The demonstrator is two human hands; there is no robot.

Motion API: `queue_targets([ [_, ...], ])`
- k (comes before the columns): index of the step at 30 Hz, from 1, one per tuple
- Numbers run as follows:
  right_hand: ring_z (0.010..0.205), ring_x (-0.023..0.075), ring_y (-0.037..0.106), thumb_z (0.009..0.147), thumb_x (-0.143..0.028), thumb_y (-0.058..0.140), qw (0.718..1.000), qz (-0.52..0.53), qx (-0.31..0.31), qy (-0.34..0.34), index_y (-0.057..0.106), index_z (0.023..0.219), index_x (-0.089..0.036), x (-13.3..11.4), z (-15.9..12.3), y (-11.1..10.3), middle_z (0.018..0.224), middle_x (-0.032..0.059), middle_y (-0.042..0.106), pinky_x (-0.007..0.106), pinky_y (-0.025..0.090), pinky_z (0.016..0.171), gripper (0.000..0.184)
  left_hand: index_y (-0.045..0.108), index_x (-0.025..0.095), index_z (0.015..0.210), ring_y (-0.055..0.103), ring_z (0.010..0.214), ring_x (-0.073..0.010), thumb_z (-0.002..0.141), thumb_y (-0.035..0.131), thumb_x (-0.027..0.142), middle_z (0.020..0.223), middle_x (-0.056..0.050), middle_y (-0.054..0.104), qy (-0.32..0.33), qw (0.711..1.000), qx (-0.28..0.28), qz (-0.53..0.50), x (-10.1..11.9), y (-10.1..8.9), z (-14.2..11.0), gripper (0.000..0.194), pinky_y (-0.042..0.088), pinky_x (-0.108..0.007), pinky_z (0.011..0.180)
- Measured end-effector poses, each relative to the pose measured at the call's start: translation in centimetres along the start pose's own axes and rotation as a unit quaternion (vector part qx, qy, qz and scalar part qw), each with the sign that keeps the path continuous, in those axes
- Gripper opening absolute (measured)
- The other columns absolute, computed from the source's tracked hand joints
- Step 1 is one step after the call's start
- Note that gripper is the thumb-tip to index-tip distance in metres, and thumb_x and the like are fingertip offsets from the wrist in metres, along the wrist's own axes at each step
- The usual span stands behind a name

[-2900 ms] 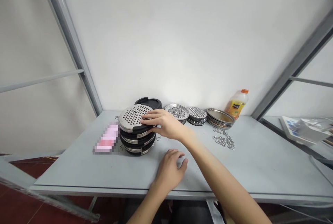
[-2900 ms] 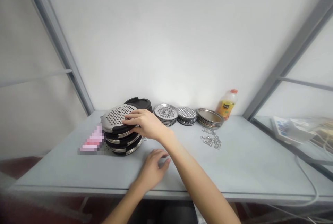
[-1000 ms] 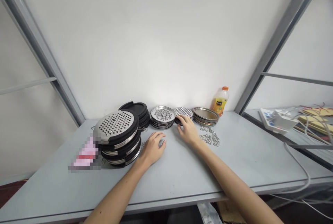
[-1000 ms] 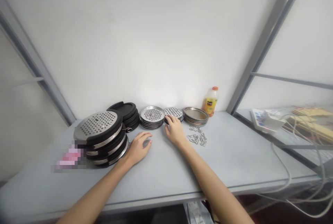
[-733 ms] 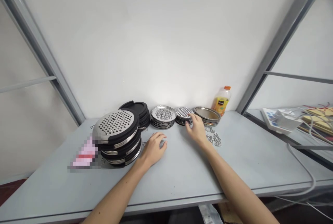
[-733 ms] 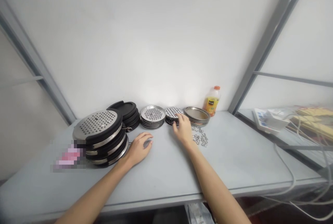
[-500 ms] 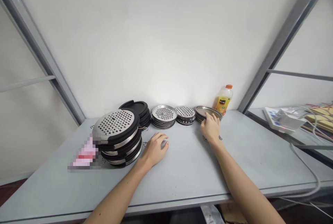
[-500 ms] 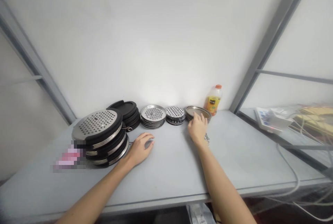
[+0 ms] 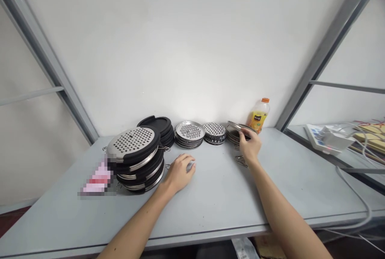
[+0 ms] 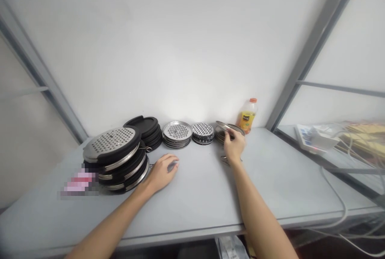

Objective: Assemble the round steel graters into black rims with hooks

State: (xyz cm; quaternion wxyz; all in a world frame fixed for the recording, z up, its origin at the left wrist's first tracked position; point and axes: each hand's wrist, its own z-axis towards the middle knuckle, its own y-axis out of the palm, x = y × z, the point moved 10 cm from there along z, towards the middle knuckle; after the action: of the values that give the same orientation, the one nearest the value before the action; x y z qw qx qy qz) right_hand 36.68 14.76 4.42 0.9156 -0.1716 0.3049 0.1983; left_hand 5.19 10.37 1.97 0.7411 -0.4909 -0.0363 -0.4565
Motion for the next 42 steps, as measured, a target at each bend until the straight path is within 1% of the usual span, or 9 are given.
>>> queue_targets([
  [4,0.093,0.0232,0.063,0.082,-0.033,0.059,0.99,0.129,0.051,0.034,0.069,0.097,-0.015,-0.5,0.8,-1.4,0.096,0.0096,0.069,0.042,0.047,0.09,0.026,0.064,0.019,0.099,0.06,0.095,-0.0215,0.086,0.052,0.016,0.1,-0.006,0.065,0.001,1.0,0.001,-0.001,0.0,0.0,0.0,0.018,0.05,-0.037,0.09],
  [8,0.092,0.0206,0.064,0.077,-0.037,0.065,0.927,0.339,0.08,0.137,0.066,0.1,-0.018,1.7,1.8,-1.7,0.099,0.0066,0.068,0.04,0.049,0.087,0.03,0.065,0.019,0.098,0.061,0.095,-0.0218,0.085,0.053,0.016,0.1,-0.007,0.065,0.003,1.0,0.003,-0.004,0.1,0.1,0.0,0.018,0.05,-0.038,0.09],
  [12,0.091,0.0189,0.064,0.08,-0.041,0.061,0.863,0.456,-0.084,0.2,0.061,0.105,-0.026,0.8,1.4,1.7,0.105,0.004,0.068,0.034,0.052,0.074,0.03,0.062,0.02,0.105,0.06,0.099,-0.022,0.088,0.052,0.019,0.104,-0.007,0.064,0.004,1.0,0.008,-0.012,0.5,-0.2,-0.1,0.02,0.049,-0.038,0.092],
  [15,0.089,0.0205,0.065,0.081,-0.044,0.059,0.83,0.476,-0.207,0.204,0.061,0.106,-0.028,-2.1,-0.9,4.3,0.102,0.0049,0.069,0.036,0.052,0.074,0.03,0.044,0.02,0.131,0.056,0.108,-0.0223,0.089,0.054,0.027,0.124,-0.01,0.055,-0.004,0.998,0.044,-0.038,0.9,-1.2,-0.1,0.044,0.048,-0.039,0.093],
  [19,0.085,0.0222,0.066,0.079,-0.044,0.059,0.811,0.443,-0.342,0.169,0.064,0.105,-0.027,-5.9,-4.7,7.2,0.094,0.0051,0.071,0.041,0.051,0.079,0.032,0.031,0.021,0.14,0.053,0.115,-0.0229,0.087,0.059,0.032,0.132,-0.011,0.05,0.027,0.994,0.087,-0.066,2.2,-2.9,-0.3,0.061,0.045,-0.039,0.097],
  [24,0.091,0.0251,0.066,0.08,-0.045,0.054,0.804,0.422,-0.39,0.155,0.064,0.107,-0.022,-7.4,-6.8,8.3,0.097,0.0087,0.07,0.044,0.05,0.084,0.037,0.057,0.021,0.115,0.06,0.101,-0.0214,0.093,0.048,0.023,0.106,-0.008,0.064,0.095,0.991,0.092,-0.034,3.9,-3.3,-0.5,0.024,0.048,-0.037,0.091],
  [31,0.1,0.0256,0.064,0.09,-0.048,0.031,0.767,0.457,-0.4,0.204,0.066,0.105,-0.018,-7.5,-7.1,9.0,0.092,0.0109,0.07,0.046,0.048,0.092,0.048,0.061,0.02,0.112,0.06,0.094,-0.0208,0.093,0.044,0.017,0.1,-0.008,0.067,0.116,0.989,0.091,0.002,4.2,-3.0,-0.6,0.026,0.049,-0.038,0.086],
  [37,0.079,0.02,0.065,0.08,-0.041,0.058,0.798,0.395,-0.422,0.17,0.067,0.098,-0.018,-7.6,-6.6,10.1,0.081,0.0052,0.069,0.038,0.051,0.08,0.03,0.067,0.022,0.104,0.06,0.089,-0.0204,0.087,0.051,0.015,0.094,-0.006,0.067,0.136,0.991,0.017,0.009,4.4,-1.3,-0.9,0.025,0.049,-0.038,0.082],
  [42,0.075,0.0213,0.063,0.081,-0.036,0.06,0.891,0.212,-0.4,-0.033,0.069,0.085,-0.018,-9.0,-6.5,8.6,0.079,0.006,0.07,0.037,0.05,0.074,0.02,0.07,0.022,0.092,0.06,0.084,-0.0191,0.08,0.062,0.018,0.091,-0.003,0.067,0.141,0.987,-0.073,-0.014,4.9,0.4,-1.2,0.015,0.048,-0.035,0.084],
])
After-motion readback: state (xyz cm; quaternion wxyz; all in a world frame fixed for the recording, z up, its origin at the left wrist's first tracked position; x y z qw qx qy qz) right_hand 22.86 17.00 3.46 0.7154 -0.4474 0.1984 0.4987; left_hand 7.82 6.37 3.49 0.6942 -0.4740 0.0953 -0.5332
